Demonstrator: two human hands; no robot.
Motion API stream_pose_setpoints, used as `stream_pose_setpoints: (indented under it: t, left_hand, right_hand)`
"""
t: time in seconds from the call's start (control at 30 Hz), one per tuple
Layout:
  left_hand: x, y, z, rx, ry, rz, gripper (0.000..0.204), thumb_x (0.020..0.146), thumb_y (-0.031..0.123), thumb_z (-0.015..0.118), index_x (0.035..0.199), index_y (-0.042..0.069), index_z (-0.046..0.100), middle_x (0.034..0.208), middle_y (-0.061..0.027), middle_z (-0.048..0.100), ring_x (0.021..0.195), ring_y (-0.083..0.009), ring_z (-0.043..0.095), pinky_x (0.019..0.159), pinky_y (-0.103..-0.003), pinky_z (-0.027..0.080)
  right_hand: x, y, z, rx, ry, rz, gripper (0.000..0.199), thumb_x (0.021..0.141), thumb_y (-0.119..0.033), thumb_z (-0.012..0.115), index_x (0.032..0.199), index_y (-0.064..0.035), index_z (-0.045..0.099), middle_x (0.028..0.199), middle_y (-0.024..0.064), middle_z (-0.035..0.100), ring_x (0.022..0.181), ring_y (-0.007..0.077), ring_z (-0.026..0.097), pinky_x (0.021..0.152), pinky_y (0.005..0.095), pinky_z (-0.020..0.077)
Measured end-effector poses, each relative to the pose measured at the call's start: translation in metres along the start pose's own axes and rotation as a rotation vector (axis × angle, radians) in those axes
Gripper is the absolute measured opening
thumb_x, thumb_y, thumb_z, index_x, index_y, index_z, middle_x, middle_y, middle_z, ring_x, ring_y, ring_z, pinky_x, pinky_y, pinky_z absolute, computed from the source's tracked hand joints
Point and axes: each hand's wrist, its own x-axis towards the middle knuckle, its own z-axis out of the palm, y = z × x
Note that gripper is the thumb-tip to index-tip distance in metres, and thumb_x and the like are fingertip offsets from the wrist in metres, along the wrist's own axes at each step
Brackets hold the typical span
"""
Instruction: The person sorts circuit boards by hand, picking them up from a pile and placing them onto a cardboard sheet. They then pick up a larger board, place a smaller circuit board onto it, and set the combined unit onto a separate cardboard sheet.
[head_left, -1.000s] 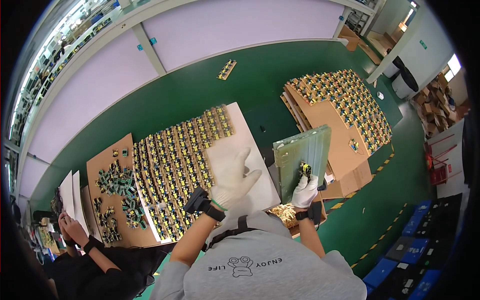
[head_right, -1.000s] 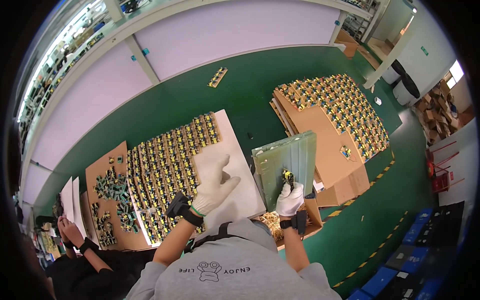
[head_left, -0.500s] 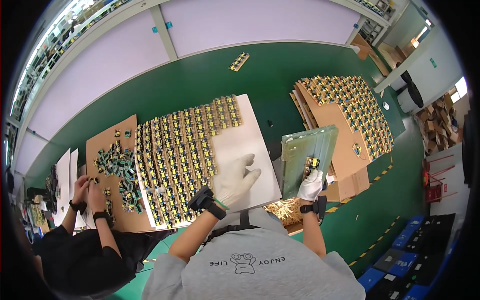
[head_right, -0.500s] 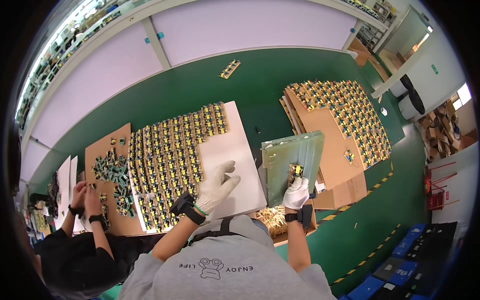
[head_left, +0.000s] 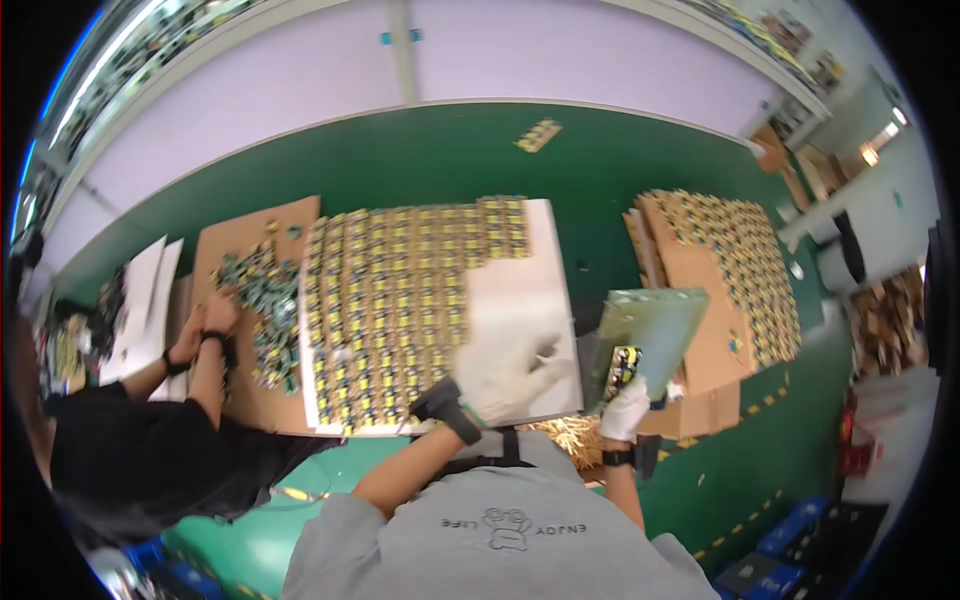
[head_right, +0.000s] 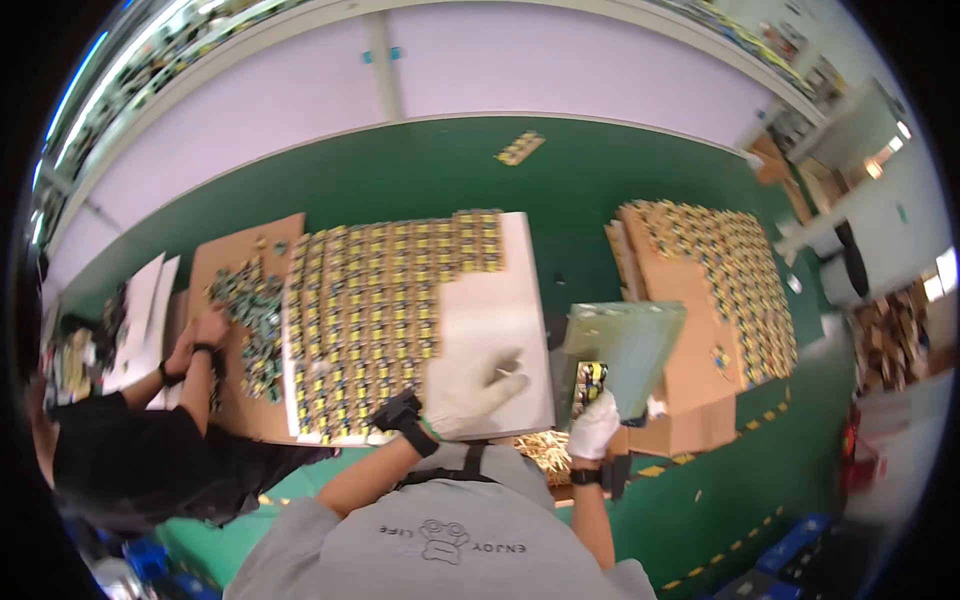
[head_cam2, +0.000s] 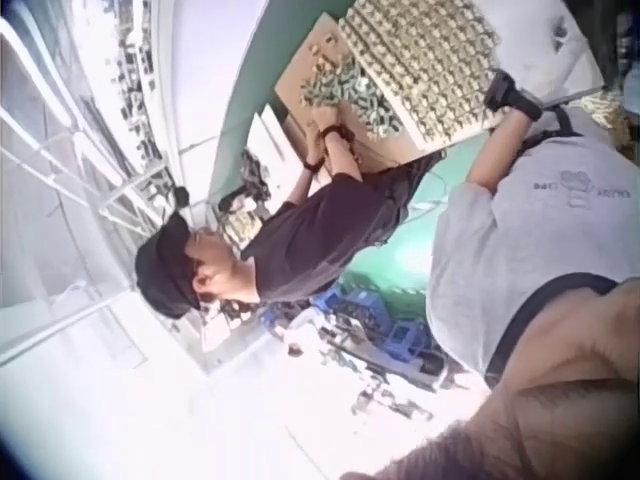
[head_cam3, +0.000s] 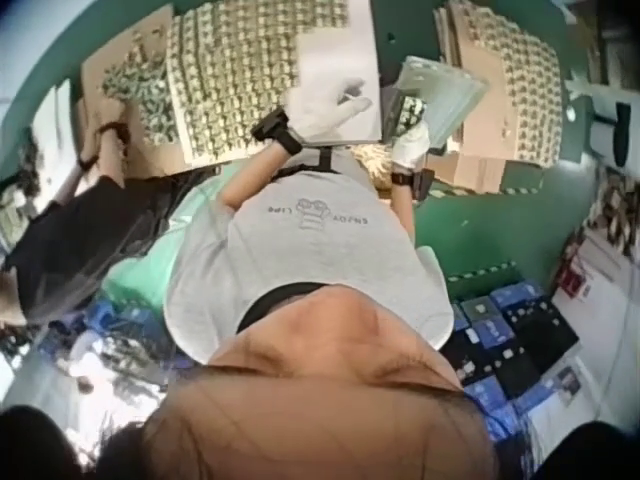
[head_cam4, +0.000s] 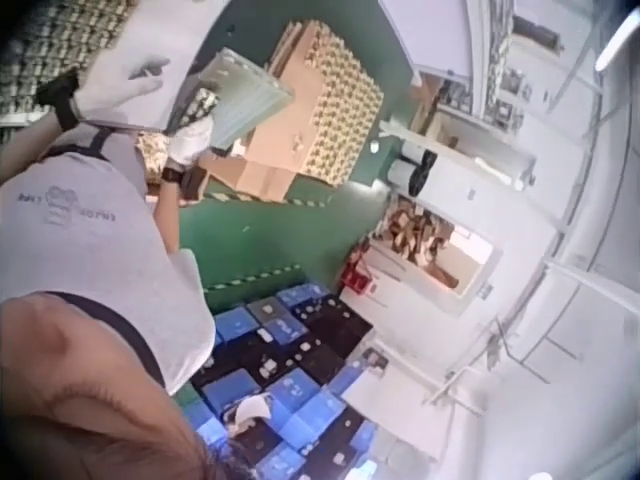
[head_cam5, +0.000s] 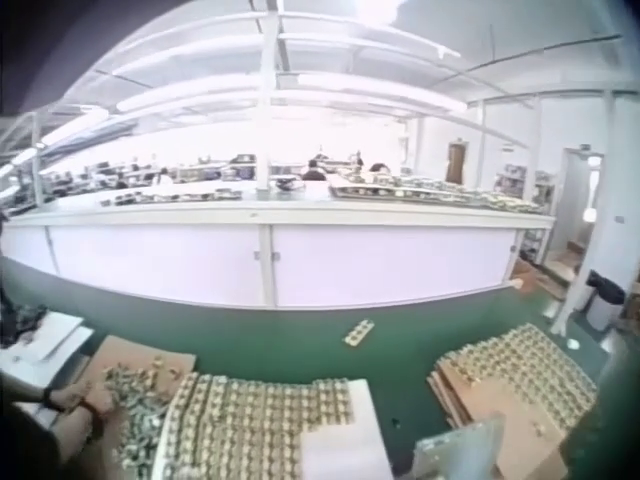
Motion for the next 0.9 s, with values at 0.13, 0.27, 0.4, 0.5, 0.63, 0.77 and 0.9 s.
stream_pose_setpoints:
  t: [0.13,0.27,0.4,0.5,0.63,0.77,0.9]
  left_hand:
    - [-0.008,0.024,-0.013,-0.025,-0.146,0.011,0.047,0.083,0.026,0.065,0.118,-0.003,0.052,0.093,-0.0098,0.062,0.083,-0.0140,0.060,0.074,-0.028,0.051]
    - [-0.015,0.003,-0.035,-0.511,0.041,-0.135,0.035,0.083,0.024,0.065,0.107,0.000,0.058,0.079,-0.0027,0.060,0.063,-0.0060,0.057,0.054,-0.020,0.049]
    - [-0.032,-0.017,-0.074,-0.737,0.412,-0.224,0.030,0.083,0.028,0.064,0.096,0.002,0.058,0.067,0.0010,0.055,0.053,-0.0056,0.053,0.047,-0.020,0.047]
    - [-0.036,-0.031,-0.114,-0.885,0.559,-0.297,0.040,0.082,0.033,0.065,0.098,-0.002,0.052,0.068,-0.0021,0.054,0.051,-0.0098,0.054,0.046,-0.023,0.048]
    - [-0.048,-0.079,-0.171,-1.093,0.940,-0.237,0.047,0.083,0.036,0.064,0.105,-0.002,0.048,0.072,-0.0046,0.053,0.056,-0.0145,0.056,0.046,-0.028,0.049]
    - [-0.062,-0.083,-0.233,-1.165,1.176,-0.218,0.044,0.085,0.040,0.061,0.110,0.008,0.048,0.080,-0.0044,0.056,0.061,-0.0171,0.057,0.048,-0.035,0.049]
    - [-0.061,-0.130,-0.296,-1.325,1.431,-0.107,0.054,0.085,0.051,0.056,0.120,0.011,0.048,0.087,-0.0041,0.057,0.070,-0.0192,0.060,0.056,-0.033,0.050]
  right_hand:
    - [-0.010,-0.073,-0.017,0.170,-0.259,-0.478,0.029,0.092,-0.017,0.036,0.098,-0.0011,0.059,0.090,0.0198,0.061,0.082,0.0381,0.058,0.073,0.0450,0.0451]
    - [-0.017,-0.131,0.007,0.137,-0.236,-0.433,0.034,0.093,-0.022,0.037,0.083,-0.0007,0.062,0.078,0.0192,0.062,0.075,0.0378,0.059,0.070,0.0438,0.0465]
    - [-0.024,-0.168,0.051,0.569,-0.699,0.368,0.049,0.098,-0.029,0.035,0.063,-0.0036,0.058,0.051,0.0043,0.050,0.046,0.0197,0.050,0.048,0.0326,0.0433]
    - [-0.032,-0.178,0.110,0.639,-0.574,0.106,0.061,0.096,-0.054,0.028,0.060,-0.0088,0.048,0.048,-0.0001,0.044,0.041,0.0089,0.043,0.037,0.0251,0.0330]
    - [-0.038,-0.285,0.132,0.743,-0.820,0.094,0.067,0.091,-0.062,0.029,0.056,-0.0079,0.048,0.047,0.0011,0.043,0.038,0.0107,0.039,0.035,0.0244,0.0290]
    - [-0.022,-0.363,0.205,0.611,-1.357,0.390,0.066,0.086,-0.068,0.036,0.054,-0.0110,0.046,0.043,0.0004,0.040,0.032,0.0112,0.033,0.033,0.0242,0.0246]
    - [-0.046,-0.433,0.272,0.408,-1.405,0.190,0.057,0.089,-0.057,0.044,0.113,-0.0065,0.055,0.108,0.0144,0.054,0.080,0.0244,0.058,0.059,0.0369,0.0469]
